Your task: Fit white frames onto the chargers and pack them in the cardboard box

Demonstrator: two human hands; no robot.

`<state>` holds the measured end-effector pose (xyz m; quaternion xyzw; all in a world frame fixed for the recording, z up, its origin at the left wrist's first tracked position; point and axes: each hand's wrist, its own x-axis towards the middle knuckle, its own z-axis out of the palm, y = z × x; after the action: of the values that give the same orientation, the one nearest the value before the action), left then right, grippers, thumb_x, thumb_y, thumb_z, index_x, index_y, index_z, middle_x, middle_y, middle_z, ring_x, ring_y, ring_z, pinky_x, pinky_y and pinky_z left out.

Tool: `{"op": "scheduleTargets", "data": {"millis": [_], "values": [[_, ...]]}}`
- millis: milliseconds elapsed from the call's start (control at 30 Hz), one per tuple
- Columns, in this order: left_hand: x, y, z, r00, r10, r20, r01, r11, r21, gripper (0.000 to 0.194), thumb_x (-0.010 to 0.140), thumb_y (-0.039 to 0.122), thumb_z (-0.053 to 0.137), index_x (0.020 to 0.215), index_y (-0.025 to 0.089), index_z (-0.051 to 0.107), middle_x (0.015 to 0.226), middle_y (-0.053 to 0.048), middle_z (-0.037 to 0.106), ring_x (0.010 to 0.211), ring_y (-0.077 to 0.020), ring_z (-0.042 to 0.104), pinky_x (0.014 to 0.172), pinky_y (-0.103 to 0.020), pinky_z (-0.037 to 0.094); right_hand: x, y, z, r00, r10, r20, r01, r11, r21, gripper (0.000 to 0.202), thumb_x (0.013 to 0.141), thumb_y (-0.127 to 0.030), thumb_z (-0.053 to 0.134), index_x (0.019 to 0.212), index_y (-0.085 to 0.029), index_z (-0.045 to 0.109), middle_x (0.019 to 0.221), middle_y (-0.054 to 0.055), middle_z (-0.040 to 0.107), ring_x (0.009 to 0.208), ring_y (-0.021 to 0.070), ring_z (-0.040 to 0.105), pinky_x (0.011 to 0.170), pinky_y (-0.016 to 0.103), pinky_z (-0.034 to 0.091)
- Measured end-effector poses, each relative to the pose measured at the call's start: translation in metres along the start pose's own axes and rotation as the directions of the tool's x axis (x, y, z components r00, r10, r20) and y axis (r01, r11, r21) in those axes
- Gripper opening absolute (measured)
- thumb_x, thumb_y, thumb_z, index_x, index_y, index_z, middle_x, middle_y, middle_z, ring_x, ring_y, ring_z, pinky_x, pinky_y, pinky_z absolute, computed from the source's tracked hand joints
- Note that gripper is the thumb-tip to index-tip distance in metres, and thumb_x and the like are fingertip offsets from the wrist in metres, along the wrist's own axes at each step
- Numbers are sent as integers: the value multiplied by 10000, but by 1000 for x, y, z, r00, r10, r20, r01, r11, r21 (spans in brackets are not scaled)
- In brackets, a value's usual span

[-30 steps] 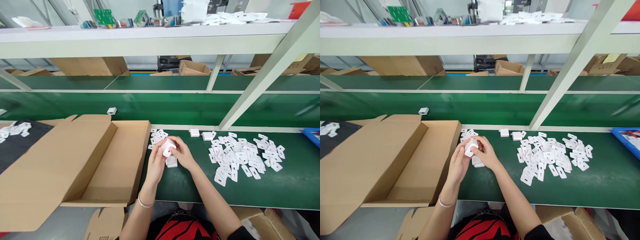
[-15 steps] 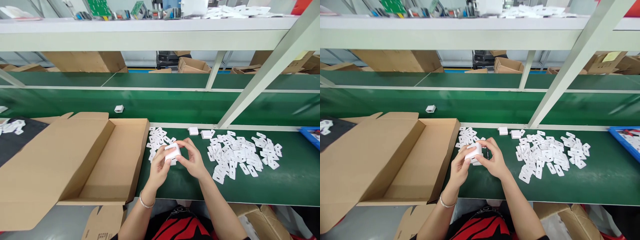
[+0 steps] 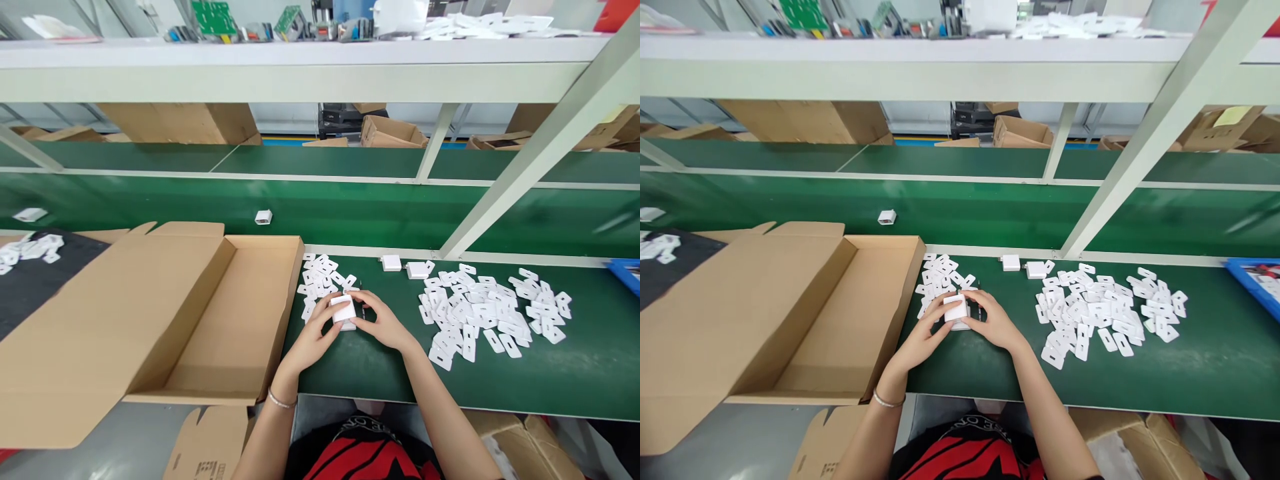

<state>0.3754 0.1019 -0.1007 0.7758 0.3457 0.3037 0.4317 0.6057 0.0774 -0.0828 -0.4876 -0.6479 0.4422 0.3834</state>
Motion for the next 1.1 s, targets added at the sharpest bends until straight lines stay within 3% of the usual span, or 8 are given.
{"op": "scheduleTargets", "data": {"millis": [100, 200, 400, 567, 700, 833, 933, 1100], "values": [[-2, -5, 1, 1000, -24, -14, 24, 999, 32, 614, 1028, 231, 578, 1593, 400, 404, 1667, -67, 366, 1571, -276, 351, 1282, -485, 344, -4, 3, 1, 1000, 5, 18, -4, 999, -35, 660, 925, -302, 693, 1547, -385, 487, 1557, 62, 537, 1414, 283, 520, 1156, 501, 469], [-2, -10, 2, 999, -14, -46, 16, 998, 57, 666, 1014, 182, 574, 1606, 400, 360, 1609, -72, 444, 1529, -256, 414, 1267, -479, 366, -6, 7, 3, 1000, 21, 21, -20, 999, -47, 792, 894, -238, 694, 1607, -396, 386, 1595, 57, 504, 1403, 270, 537, 1173, 501, 457], [-2, -9, 4, 997, -16, -78, 20, 998, 58, 600, 1013, 224, 617, 1563, 375, 431, 1530, -80, 553, 1429, -258, 533, 1189, -445, 455, -6, 5, 7, 999, 19, -45, -24, 994, -110, 693, 902, -213, 661, 1550, -373, 474, 1506, 54, 589, 1361, 269, 568, 1172, 502, 450], [-2, -8, 6, 998, -38, -44, 40, 998, 42, 668, 1002, 226, 632, 1594, 397, 372, 1581, -71, 522, 1460, -264, 507, 1222, -474, 421, -12, -8, 3, 999, 26, -46, -33, 986, -163, 635, 932, -255, 659, 1532, -383, 492, 1469, 56, 616, 1356, 285, 569, 1155, 521, 464], [-10, -5, 12, 990, -85, -114, 83, 996, -23, 798, 981, 259, 664, 1648, 394, 248, 1661, -92, 393, 1525, -291, 414, 1243, -510, 394, -16, -15, 2, 999, 38, 3, -37, 995, -89, 721, 908, -354, 733, 1567, -367, 439, 1586, 73, 500, 1447, 298, 495, 1216, 528, 411], [-20, 3, 20, 963, -172, -208, 141, 978, -157, 780, 1005, 295, 624, 1652, 385, 198, 1659, -107, 370, 1484, -283, 462, 1194, -497, 461, -15, -13, 9, 977, 205, -53, -198, 974, 114, 727, 943, -537, 670, 1584, -332, 396, 1641, 97, 425, 1446, 291, 508, 1226, 520, 410], [-20, 9, 23, 970, -162, -180, 146, 985, -94, 811, 984, 296, 661, 1650, 388, 208, 1678, -98, 334, 1522, -298, 404, 1214, -508, 437, -10, -9, 17, 947, 305, -98, -282, 939, 199, 585, 1019, -601, 503, 1529, -317, 466, 1602, 94, 479, 1440, 274, 516, 1221, 505, 420], [-11, 5, 17, 979, -127, -159, 125, 992, -19, 635, 1021, 310, 615, 1597, 386, 358, 1640, -81, 413, 1523, -291, 414, 1226, -508, 419, -9, -8, 19, 978, 166, -127, -158, 985, 72, 572, 978, -544, 617, 1495, -324, 509, 1526, 100, 515, 1402, 281, 534, 1202, 498, 437]]}}
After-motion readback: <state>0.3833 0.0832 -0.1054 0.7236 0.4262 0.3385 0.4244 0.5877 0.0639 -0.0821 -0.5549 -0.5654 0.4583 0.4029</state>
